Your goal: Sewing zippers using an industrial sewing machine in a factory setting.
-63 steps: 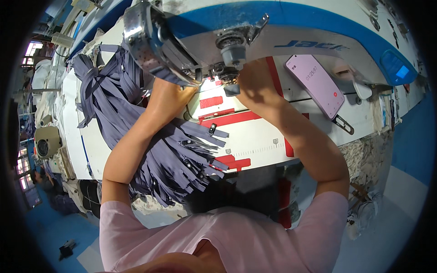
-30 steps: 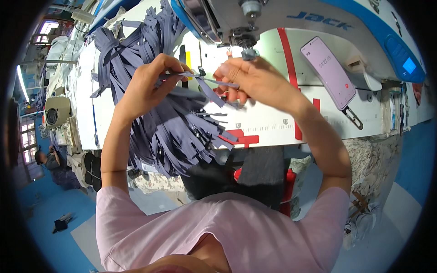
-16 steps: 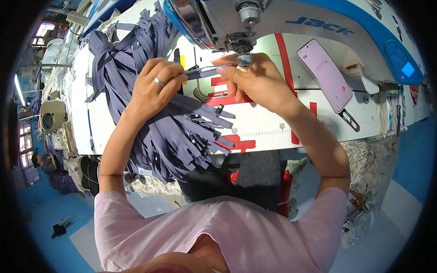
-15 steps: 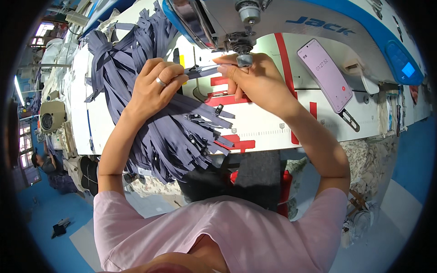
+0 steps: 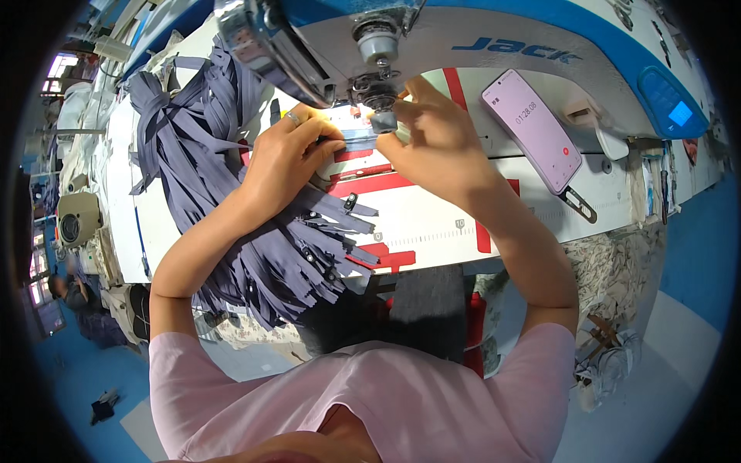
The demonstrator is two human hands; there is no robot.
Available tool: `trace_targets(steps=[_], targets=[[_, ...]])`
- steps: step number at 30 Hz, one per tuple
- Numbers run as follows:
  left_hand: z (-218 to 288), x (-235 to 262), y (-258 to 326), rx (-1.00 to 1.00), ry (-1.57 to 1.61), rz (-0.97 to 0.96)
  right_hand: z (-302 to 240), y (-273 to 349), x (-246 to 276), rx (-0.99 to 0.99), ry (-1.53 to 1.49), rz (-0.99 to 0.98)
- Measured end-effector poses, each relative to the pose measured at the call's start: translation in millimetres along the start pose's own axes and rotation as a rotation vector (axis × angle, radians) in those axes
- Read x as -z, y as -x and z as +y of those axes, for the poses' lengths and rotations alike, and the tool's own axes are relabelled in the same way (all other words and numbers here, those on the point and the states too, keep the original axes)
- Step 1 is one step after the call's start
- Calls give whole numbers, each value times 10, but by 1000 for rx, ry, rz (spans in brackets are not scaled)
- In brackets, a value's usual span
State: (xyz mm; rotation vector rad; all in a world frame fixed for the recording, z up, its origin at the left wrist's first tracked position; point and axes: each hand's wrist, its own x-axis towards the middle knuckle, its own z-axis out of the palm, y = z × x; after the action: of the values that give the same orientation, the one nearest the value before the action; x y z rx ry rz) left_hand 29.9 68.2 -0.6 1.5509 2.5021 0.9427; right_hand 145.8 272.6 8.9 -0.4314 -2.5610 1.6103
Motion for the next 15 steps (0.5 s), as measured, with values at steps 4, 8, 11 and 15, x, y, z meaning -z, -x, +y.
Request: trace_targets(steps=[4,8,11,15], targets=[[27,37,-24,28,-5,-24,55,16,-47,123,-114,0],[17,53,-41,41,-14,6,133,-19,-47,67,557,-227],[28,105,-77,55,-56,-19,53,-19,-57,-51,477,-302],[68,-13,-212,-36,-33,22,643,47,-147,586,855,59]])
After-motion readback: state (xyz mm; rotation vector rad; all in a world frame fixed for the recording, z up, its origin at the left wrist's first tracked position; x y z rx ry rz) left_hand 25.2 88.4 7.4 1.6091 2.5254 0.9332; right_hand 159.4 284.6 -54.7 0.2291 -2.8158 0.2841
